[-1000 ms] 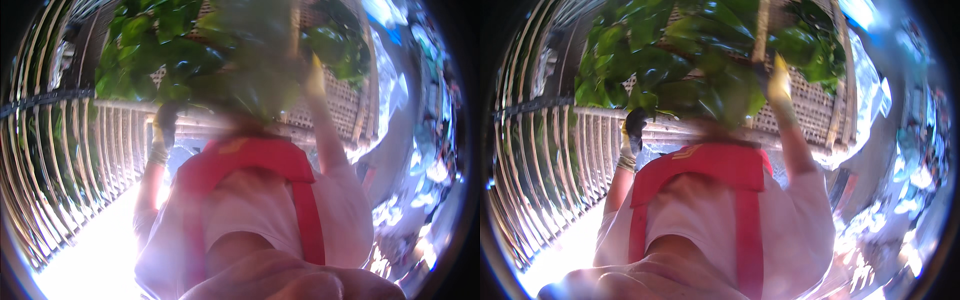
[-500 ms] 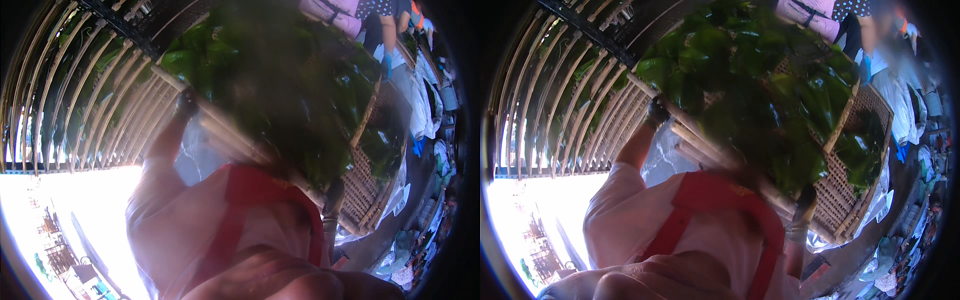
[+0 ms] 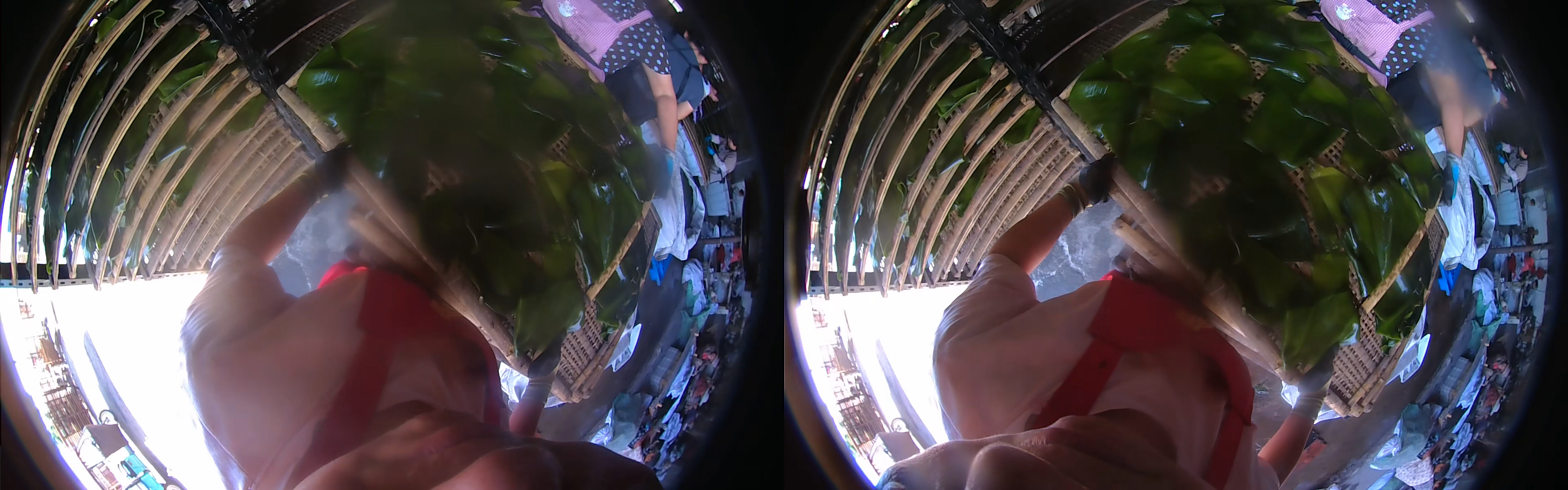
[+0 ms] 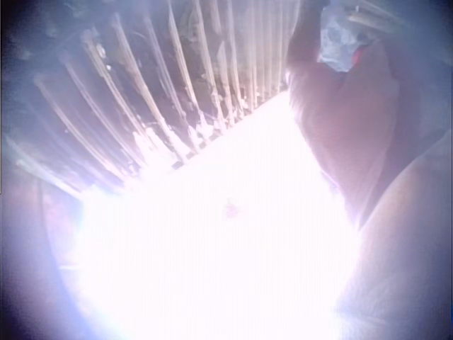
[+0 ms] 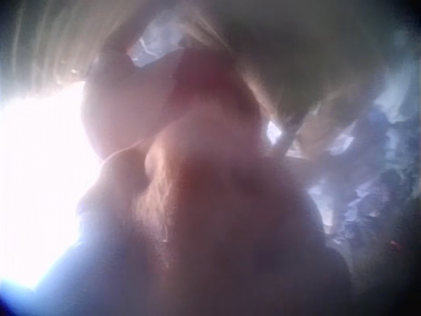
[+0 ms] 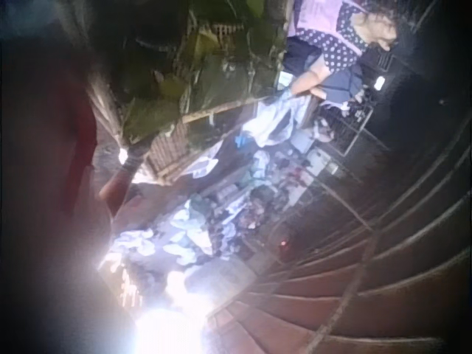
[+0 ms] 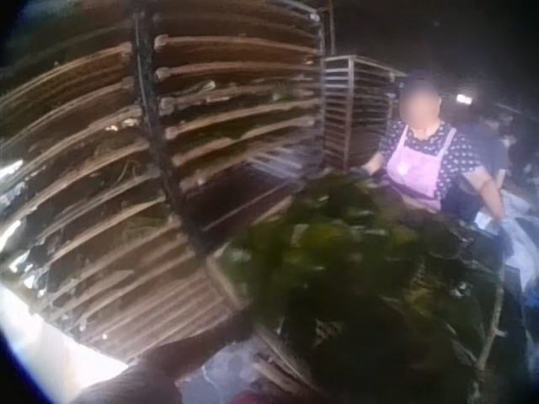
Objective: The person moves woven trays of green leaves from a rack to a workspace, transfers more leaves from a large white bag onto the trays by hand, and arranges the leaves into organized stacks.
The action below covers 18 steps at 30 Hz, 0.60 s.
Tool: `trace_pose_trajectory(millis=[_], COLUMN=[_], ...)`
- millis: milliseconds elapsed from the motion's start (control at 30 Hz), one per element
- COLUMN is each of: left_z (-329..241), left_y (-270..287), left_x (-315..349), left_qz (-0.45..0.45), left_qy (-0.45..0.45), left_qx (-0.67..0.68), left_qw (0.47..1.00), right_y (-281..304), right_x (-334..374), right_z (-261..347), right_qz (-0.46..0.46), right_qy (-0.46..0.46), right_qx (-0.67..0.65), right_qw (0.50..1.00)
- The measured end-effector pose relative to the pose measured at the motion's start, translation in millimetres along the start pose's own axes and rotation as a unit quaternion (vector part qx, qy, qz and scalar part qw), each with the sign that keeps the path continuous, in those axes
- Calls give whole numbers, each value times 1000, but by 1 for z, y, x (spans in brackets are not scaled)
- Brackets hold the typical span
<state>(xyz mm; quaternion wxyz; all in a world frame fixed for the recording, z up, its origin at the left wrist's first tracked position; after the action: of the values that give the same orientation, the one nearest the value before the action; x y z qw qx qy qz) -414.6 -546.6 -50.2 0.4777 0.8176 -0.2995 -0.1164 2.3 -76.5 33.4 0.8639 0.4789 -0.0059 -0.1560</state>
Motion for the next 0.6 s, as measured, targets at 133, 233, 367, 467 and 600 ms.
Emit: trace_pose_trajectory(millis=[133, 233, 367, 467, 600], left_z=[-22, -22, -39, -65, -87], left_y=[22, 28, 52, 84, 133], left_x=[15, 27, 33, 28, -2], left_qz=[31, 10, -63, -17, 35], left_qy=[45, -22, -115, -152, -218], left_qx=[214, 191, 278, 683, 794], left_qw=[975, 981, 951, 714, 567], right_y=[7, 23, 43, 62, 77], right_x=[13, 22, 14, -5, -40], right_z=[-16, -36, -36, -62, -100], right_qz=[23, 43, 48, -14, -96], right_qy=[1, -50, -10, -19, -71], right_qx=[37, -53, 117, 153, 159], right_qw=[999, 996, 992, 988, 980])
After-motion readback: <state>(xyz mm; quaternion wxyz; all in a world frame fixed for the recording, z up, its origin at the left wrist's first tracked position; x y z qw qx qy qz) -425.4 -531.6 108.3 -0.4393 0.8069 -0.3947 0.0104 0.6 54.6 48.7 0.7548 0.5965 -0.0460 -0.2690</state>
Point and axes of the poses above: each hand's wrist, its own x-axis away from the middle knuckle, its own y-axis out of the back of the hand, z = x × y, the point moved 1 cm from there along -x, towards the middle knuckle, and after that the axes turned 12 degrees about z, right-handed, at the moved point
